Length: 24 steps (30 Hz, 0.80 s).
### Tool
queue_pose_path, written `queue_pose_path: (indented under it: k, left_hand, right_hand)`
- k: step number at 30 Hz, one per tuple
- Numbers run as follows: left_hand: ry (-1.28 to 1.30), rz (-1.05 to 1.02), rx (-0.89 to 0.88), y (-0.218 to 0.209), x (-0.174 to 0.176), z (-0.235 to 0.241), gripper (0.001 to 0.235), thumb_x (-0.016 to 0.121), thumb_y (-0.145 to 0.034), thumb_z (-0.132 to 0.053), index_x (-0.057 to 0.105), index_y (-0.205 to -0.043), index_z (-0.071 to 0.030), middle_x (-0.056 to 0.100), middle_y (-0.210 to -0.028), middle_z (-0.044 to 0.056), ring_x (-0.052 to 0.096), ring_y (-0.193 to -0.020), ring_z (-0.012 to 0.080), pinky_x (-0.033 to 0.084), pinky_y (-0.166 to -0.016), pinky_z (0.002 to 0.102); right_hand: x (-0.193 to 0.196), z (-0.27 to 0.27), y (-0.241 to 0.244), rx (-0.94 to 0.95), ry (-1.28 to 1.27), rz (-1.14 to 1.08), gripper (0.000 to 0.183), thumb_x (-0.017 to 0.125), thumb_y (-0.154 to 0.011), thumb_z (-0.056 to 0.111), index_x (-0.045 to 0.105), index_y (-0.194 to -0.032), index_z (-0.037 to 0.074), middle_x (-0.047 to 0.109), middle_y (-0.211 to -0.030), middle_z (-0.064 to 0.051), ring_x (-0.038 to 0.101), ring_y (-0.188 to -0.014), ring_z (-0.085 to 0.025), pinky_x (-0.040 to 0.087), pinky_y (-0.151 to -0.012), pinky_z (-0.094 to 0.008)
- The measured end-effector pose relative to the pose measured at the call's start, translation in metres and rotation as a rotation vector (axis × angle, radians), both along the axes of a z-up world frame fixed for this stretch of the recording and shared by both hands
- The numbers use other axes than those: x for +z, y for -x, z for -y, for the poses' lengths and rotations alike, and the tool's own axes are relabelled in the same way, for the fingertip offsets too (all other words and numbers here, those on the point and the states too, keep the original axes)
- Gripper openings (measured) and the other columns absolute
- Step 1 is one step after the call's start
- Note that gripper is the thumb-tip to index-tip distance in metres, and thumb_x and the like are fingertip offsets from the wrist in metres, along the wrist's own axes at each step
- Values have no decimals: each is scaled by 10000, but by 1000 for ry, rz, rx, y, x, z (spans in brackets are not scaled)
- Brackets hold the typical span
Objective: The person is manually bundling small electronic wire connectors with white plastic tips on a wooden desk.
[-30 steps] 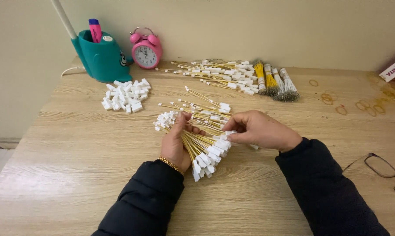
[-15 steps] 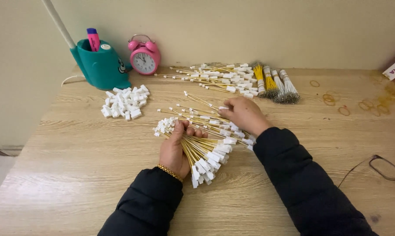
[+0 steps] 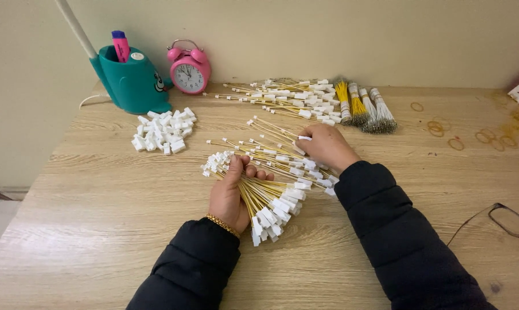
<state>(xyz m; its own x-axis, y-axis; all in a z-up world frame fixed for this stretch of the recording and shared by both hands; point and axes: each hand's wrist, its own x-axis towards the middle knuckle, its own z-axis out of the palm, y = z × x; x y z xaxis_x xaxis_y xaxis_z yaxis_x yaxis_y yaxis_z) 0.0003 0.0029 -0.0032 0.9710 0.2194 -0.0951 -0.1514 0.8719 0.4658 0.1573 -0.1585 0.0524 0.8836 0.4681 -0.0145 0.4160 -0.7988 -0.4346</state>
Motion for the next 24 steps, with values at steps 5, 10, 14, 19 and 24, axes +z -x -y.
queue_pose_path:
  k: [5,10,14,19,24]
  left_hand:
    - [-1,-6,3,0,-1,0,298,516,-983,-401,578,-1023,-112,521,-744,3,693,-813,211,564,-934,499]
    - [-4,-9,16,1,1,1,286,532,-978,-383,579,-1037,-107,515,-739,3,689,-799,208,571,-922,500]
    - [-17,-16,28,2,5,4,286,601,-944,-343,562,-1084,-97,524,-746,0,684,-791,186,578,-917,482]
    - [-2,-28,36,9,16,6,392,586,-953,-297,515,-1263,-67,542,-781,12,684,-796,172,581,-920,461]
    - [0,-46,51,-2,-3,0,455,568,-961,-294,486,-1344,-63,640,-985,61,686,-918,194,582,-923,442]
  right_hand:
    - [2,2,-2,-32,16,-25,377,613,-867,308,715,-1115,43,697,-1064,-216,632,-1078,-400,484,-921,-474]
    - [26,2,25,-76,41,-5,407,540,-891,356,694,-1096,40,684,-1049,-243,621,-1082,-412,482,-921,-511]
    - [66,-2,57,-87,-123,-136,343,510,-961,261,646,-1125,-8,667,-896,-220,632,-878,-343,512,-748,-435]
    - [82,6,92,-32,-191,-368,267,535,-974,196,667,-1098,0,669,-697,-95,584,-636,-182,462,-547,-283]
    - [78,16,106,64,-225,-455,233,586,-938,155,687,-1030,-34,668,-662,-121,583,-596,-174,485,-531,-271]
